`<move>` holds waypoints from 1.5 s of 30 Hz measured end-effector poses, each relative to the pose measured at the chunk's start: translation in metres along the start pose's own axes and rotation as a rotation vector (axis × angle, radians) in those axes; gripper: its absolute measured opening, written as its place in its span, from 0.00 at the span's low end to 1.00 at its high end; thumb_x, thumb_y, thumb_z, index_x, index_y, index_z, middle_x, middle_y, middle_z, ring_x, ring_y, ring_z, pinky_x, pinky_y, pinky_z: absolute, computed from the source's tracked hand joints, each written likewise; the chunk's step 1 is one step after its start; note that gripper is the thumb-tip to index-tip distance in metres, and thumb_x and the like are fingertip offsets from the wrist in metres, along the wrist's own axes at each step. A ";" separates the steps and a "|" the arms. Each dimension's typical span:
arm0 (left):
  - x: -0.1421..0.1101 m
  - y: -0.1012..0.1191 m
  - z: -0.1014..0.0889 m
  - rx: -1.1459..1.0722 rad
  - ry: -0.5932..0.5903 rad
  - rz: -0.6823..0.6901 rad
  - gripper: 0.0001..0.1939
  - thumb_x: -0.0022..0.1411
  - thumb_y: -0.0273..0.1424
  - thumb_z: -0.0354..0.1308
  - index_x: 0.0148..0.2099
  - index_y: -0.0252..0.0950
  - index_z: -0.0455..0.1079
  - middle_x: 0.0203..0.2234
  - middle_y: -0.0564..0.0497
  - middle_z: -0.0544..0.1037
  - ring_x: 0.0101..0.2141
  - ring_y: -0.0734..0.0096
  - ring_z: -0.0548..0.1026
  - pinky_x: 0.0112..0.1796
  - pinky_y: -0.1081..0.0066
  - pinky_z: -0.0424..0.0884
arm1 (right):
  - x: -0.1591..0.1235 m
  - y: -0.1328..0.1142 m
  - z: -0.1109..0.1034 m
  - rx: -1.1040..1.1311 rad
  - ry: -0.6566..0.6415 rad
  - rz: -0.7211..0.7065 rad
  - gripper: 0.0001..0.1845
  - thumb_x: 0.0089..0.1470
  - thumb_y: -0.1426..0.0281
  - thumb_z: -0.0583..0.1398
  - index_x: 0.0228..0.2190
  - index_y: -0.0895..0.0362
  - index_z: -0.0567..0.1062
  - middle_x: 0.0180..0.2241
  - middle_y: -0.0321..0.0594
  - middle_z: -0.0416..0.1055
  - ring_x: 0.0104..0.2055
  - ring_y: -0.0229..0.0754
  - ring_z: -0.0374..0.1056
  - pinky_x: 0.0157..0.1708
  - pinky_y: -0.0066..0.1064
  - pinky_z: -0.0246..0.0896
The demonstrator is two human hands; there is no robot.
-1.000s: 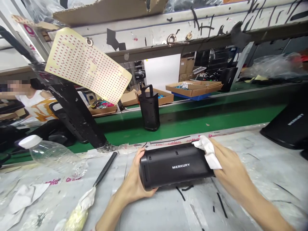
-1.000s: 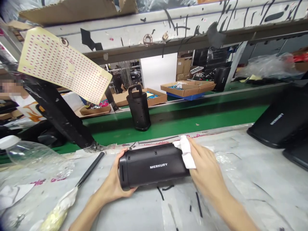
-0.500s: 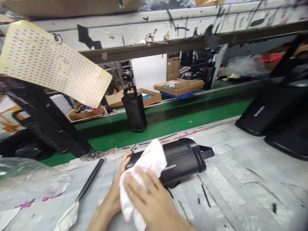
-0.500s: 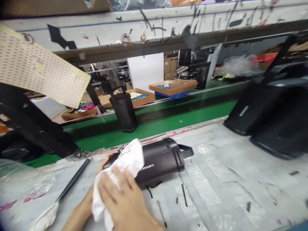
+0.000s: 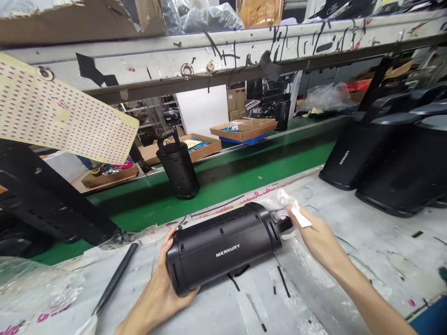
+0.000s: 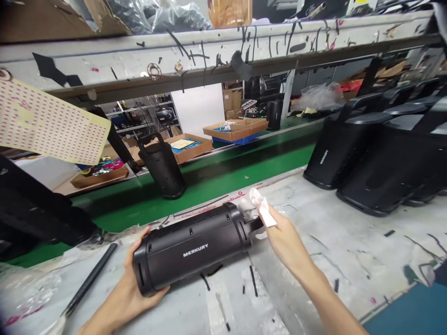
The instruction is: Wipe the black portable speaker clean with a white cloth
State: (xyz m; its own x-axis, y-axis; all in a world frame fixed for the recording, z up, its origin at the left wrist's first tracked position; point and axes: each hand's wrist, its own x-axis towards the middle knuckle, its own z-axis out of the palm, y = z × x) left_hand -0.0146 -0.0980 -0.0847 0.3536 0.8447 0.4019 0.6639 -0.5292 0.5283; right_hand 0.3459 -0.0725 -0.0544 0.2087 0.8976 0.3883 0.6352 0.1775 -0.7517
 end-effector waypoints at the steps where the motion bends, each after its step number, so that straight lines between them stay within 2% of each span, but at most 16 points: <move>1: -0.002 0.001 -0.001 -0.012 -0.023 -0.037 0.54 0.54 0.33 0.63 0.67 0.50 0.23 0.68 0.40 0.33 0.66 0.42 0.40 0.59 0.33 0.44 | -0.001 0.001 0.000 0.038 0.002 0.014 0.25 0.63 0.52 0.48 0.37 0.56 0.75 0.36 0.43 0.74 0.41 0.49 0.71 0.37 0.34 0.68; 3: -0.008 0.002 -0.002 -0.100 -0.043 -0.104 0.55 0.53 0.43 0.65 0.67 0.52 0.25 0.69 0.41 0.30 0.66 0.40 0.37 0.58 0.30 0.41 | -0.004 0.003 0.004 0.087 0.013 0.000 0.24 0.62 0.52 0.49 0.38 0.56 0.75 0.37 0.43 0.74 0.44 0.49 0.70 0.41 0.35 0.66; 6: -0.016 0.003 0.000 -0.322 0.049 -0.162 0.44 0.53 0.56 0.58 0.65 0.55 0.41 0.69 0.44 0.36 0.66 0.40 0.39 0.57 0.29 0.46 | -0.012 0.004 0.009 0.067 0.023 -0.054 0.23 0.63 0.54 0.48 0.35 0.57 0.74 0.37 0.42 0.73 0.41 0.47 0.69 0.40 0.35 0.64; 8: -0.018 0.004 0.004 -0.392 0.157 -0.166 0.36 0.55 0.55 0.58 0.60 0.56 0.49 0.67 0.45 0.46 0.66 0.40 0.44 0.55 0.28 0.50 | -0.019 0.004 0.010 0.038 0.017 -0.081 0.22 0.65 0.56 0.47 0.36 0.57 0.74 0.38 0.42 0.72 0.41 0.46 0.68 0.40 0.34 0.63; 10: -0.019 0.007 0.009 -0.360 0.229 -0.154 0.38 0.52 0.54 0.62 0.61 0.55 0.51 0.64 0.45 0.51 0.65 0.38 0.47 0.56 0.28 0.47 | -0.028 0.005 0.010 0.014 0.023 -0.127 0.20 0.65 0.58 0.47 0.37 0.55 0.74 0.40 0.42 0.72 0.43 0.45 0.66 0.42 0.34 0.63; 14: -0.020 0.022 0.016 -0.359 0.229 -0.277 0.42 0.51 0.56 0.61 0.63 0.51 0.51 0.64 0.45 0.53 0.63 0.39 0.51 0.58 0.32 0.41 | -0.041 0.009 0.007 0.022 0.031 -0.200 0.16 0.66 0.61 0.49 0.40 0.54 0.73 0.43 0.42 0.71 0.47 0.44 0.65 0.46 0.33 0.62; 17: -0.023 0.031 0.017 -0.350 0.237 -0.329 0.39 0.50 0.53 0.63 0.60 0.48 0.54 0.63 0.45 0.56 0.61 0.40 0.55 0.58 0.33 0.44 | -0.045 0.014 -0.001 0.079 0.018 -0.123 0.17 0.65 0.60 0.50 0.34 0.56 0.72 0.36 0.41 0.71 0.40 0.43 0.67 0.40 0.31 0.65; 20: -0.025 0.033 0.016 -0.319 0.252 -0.344 0.39 0.50 0.51 0.64 0.59 0.47 0.54 0.62 0.44 0.57 0.61 0.41 0.56 0.59 0.35 0.44 | -0.050 0.016 -0.006 0.116 0.134 -0.015 0.16 0.65 0.62 0.51 0.34 0.57 0.73 0.31 0.39 0.71 0.34 0.41 0.69 0.32 0.28 0.66; 23: -0.022 0.034 0.015 -0.326 0.249 -0.367 0.38 0.50 0.52 0.63 0.59 0.47 0.55 0.61 0.45 0.58 0.61 0.41 0.56 0.60 0.36 0.43 | -0.066 0.004 0.002 0.031 0.246 -0.223 0.16 0.64 0.68 0.51 0.51 0.56 0.68 0.48 0.44 0.70 0.50 0.48 0.67 0.48 0.37 0.64; 25: -0.020 0.036 0.014 -0.339 0.249 -0.384 0.37 0.50 0.51 0.63 0.59 0.47 0.55 0.61 0.45 0.58 0.60 0.42 0.57 0.60 0.36 0.43 | -0.079 -0.011 0.016 -0.114 0.186 -0.444 0.24 0.63 0.72 0.50 0.59 0.60 0.61 0.60 0.49 0.59 0.63 0.55 0.52 0.59 0.47 0.51; 27: -0.017 0.038 0.012 -0.339 0.256 -0.395 0.36 0.50 0.51 0.63 0.58 0.47 0.57 0.60 0.46 0.59 0.60 0.42 0.58 0.60 0.37 0.45 | -0.089 -0.026 0.031 -0.226 0.099 -0.582 0.27 0.60 0.78 0.48 0.61 0.65 0.58 0.63 0.50 0.54 0.66 0.58 0.43 0.63 0.51 0.39; 31: -0.016 0.037 0.011 -0.293 0.264 -0.376 0.36 0.50 0.52 0.63 0.58 0.48 0.58 0.58 0.46 0.62 0.59 0.41 0.59 0.58 0.34 0.47 | -0.089 -0.031 0.037 -0.298 0.108 -0.673 0.26 0.56 0.83 0.48 0.56 0.67 0.64 0.60 0.47 0.59 0.66 0.57 0.44 0.65 0.49 0.33; 37: -0.030 0.018 0.014 -0.185 0.178 -0.221 0.37 0.54 0.44 0.63 0.62 0.51 0.51 0.62 0.43 0.56 0.62 0.36 0.56 0.55 0.29 0.50 | -0.078 -0.022 0.028 -0.399 0.109 -0.609 0.27 0.55 0.81 0.48 0.57 0.70 0.61 0.62 0.53 0.53 0.67 0.62 0.40 0.63 0.54 0.35; 41: -0.042 0.029 0.017 -0.190 0.103 -0.180 0.48 0.53 0.43 0.63 0.67 0.55 0.36 0.67 0.44 0.46 0.64 0.37 0.49 0.57 0.31 0.48 | -0.094 -0.059 0.061 -0.317 0.026 -0.813 0.26 0.53 0.81 0.47 0.53 0.70 0.67 0.61 0.50 0.56 0.65 0.60 0.47 0.64 0.51 0.34; 43: -0.045 0.042 0.019 -0.223 0.139 -0.227 0.52 0.54 0.46 0.62 0.68 0.55 0.28 0.67 0.43 0.44 0.65 0.37 0.48 0.57 0.31 0.48 | -0.104 -0.077 0.079 -0.280 0.061 -0.919 0.23 0.56 0.79 0.48 0.50 0.65 0.72 0.60 0.44 0.60 0.63 0.55 0.53 0.65 0.47 0.35; 45: -0.045 0.052 0.020 -0.217 0.176 -0.271 0.52 0.55 0.46 0.60 0.68 0.53 0.25 0.66 0.40 0.43 0.65 0.37 0.48 0.57 0.31 0.49 | -0.107 -0.085 0.088 -0.246 0.111 -0.929 0.20 0.58 0.77 0.49 0.49 0.62 0.73 0.59 0.40 0.62 0.62 0.52 0.55 0.65 0.45 0.36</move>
State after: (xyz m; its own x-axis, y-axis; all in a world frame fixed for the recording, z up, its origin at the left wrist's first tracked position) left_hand 0.0173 -0.1620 -0.0908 0.0539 0.9395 0.3384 0.5564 -0.3097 0.7710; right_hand 0.2041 -0.1485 -0.0784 -0.3946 0.3965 0.8289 0.7175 0.6965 0.0084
